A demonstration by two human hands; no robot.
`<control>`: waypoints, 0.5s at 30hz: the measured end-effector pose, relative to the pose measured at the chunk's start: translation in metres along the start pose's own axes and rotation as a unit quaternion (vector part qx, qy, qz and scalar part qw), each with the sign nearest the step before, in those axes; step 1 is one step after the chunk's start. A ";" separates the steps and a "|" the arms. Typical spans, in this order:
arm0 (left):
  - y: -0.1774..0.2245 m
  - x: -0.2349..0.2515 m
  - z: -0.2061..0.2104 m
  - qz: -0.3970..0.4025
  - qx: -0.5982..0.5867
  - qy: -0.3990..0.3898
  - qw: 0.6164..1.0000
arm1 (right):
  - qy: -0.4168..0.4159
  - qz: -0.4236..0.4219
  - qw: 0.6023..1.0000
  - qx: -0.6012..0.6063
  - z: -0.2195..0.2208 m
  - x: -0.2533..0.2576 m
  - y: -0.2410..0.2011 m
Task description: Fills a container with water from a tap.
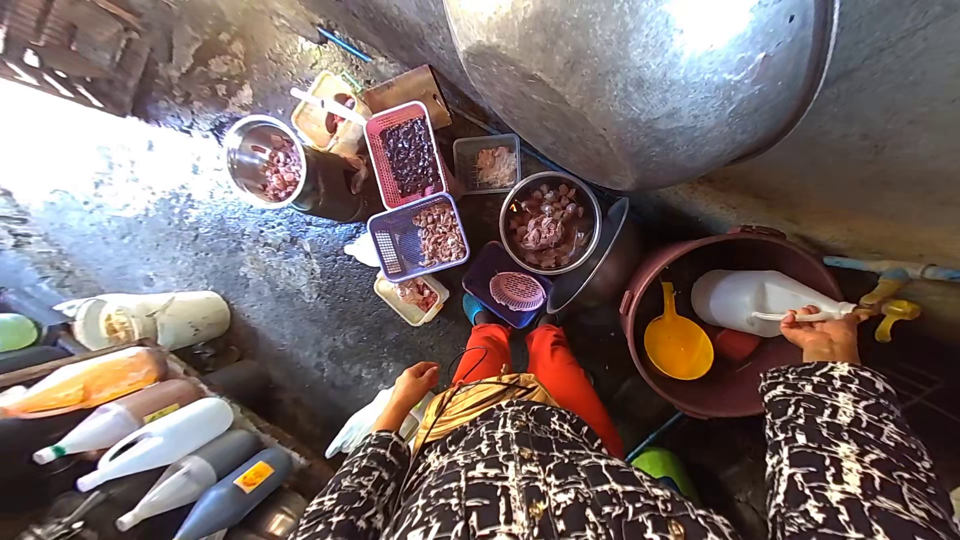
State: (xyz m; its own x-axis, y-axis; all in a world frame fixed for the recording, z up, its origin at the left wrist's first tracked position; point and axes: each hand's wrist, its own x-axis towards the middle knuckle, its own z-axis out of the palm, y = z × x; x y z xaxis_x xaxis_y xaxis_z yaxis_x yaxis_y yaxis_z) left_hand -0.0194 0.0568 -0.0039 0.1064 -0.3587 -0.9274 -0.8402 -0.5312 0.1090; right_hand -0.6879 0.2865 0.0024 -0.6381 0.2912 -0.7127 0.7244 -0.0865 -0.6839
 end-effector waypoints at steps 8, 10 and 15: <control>-0.004 -0.001 -0.001 -0.008 0.002 0.003 1.000 | 0.001 -0.010 0.999 0.042 0.004 0.004 0.005; -0.006 -0.001 -0.001 -0.006 0.004 0.004 1.000 | -0.001 -0.013 0.999 0.041 0.004 0.006 0.005; -0.003 0.000 0.001 -0.007 0.010 0.000 1.000 | 0.002 -0.013 0.999 0.047 0.004 0.005 0.004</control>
State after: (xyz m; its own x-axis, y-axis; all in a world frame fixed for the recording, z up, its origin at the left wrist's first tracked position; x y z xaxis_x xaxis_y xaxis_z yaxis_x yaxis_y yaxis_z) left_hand -0.0174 0.0596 -0.0049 0.1185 -0.3515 -0.9287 -0.8487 -0.5214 0.0890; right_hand -0.6888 0.2836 -0.0047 -0.6556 0.2993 -0.6933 0.6791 -0.1679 -0.7146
